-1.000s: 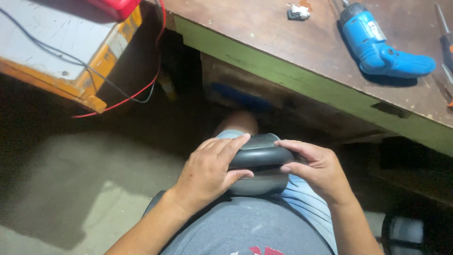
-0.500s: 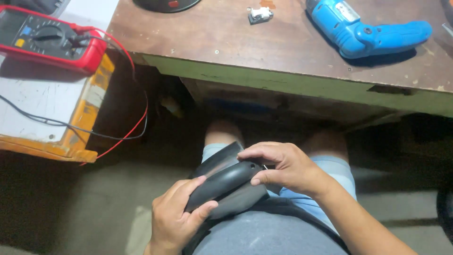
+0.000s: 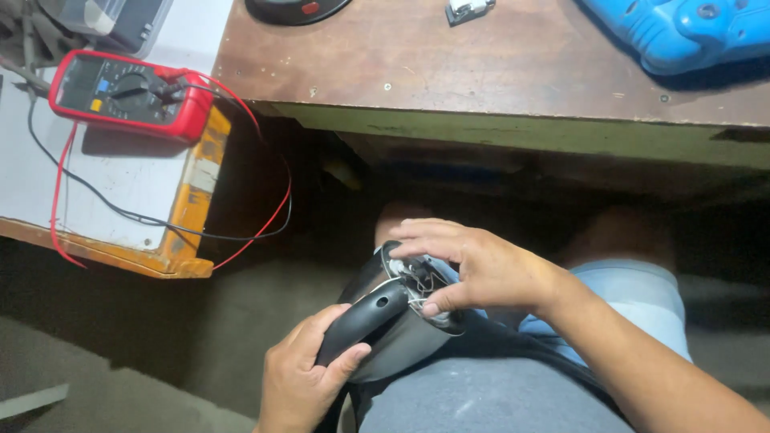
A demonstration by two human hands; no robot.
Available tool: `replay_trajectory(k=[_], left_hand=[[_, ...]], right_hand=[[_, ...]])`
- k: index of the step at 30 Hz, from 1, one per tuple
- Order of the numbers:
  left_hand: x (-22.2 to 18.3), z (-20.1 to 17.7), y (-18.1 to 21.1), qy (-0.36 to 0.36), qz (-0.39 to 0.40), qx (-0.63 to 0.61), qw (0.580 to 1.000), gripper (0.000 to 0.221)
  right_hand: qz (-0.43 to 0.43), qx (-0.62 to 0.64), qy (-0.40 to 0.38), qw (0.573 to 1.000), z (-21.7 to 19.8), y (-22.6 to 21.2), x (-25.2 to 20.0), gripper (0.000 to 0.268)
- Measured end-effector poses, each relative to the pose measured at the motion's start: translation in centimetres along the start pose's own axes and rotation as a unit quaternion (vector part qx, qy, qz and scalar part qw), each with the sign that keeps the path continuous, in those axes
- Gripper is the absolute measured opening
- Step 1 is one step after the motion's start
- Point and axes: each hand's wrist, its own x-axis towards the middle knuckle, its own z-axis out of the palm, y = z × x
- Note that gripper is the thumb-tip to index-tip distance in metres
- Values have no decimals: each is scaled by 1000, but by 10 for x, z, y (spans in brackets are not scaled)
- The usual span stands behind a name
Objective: Assembling and securing a handle onto an electric kettle using an electric screwdriver on a repair bench.
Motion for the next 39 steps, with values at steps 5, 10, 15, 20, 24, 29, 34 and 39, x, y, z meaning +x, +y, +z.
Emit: replay_trajectory(k=[5, 10, 15, 20, 24, 29, 34, 39], left_hand=[[-16, 0, -16, 9, -69, -23, 997, 72], [-22, 0, -15, 39, 2, -35, 999, 75], [-23, 0, -17, 11, -3, -57, 998, 59], [-16, -8, 0, -73, 29, 57, 995, 49], [-17, -9, 11, -213, -34, 42, 976, 81], [-28, 5, 21, -112, 86, 47, 989, 55], [-29, 16, 31, 70, 250, 124, 958, 57], [-32, 12, 24, 88, 271, 111, 952, 65]], right_hand=[[103, -1, -94, 990, 19, 1, 1, 134], [117, 68, -106, 985, 38, 15, 3, 150], [138, 72, -100, 983, 39, 4, -6, 149], [113, 59, -88, 988, 41, -6, -18, 150], [92, 10, -83, 992, 42, -12, -25, 146], [45, -32, -65, 996, 44, -9, -36, 138], [-48, -29, 15, 998, 53, 7, -39, 73], [-83, 19, 35, 996, 52, 9, -38, 45]])
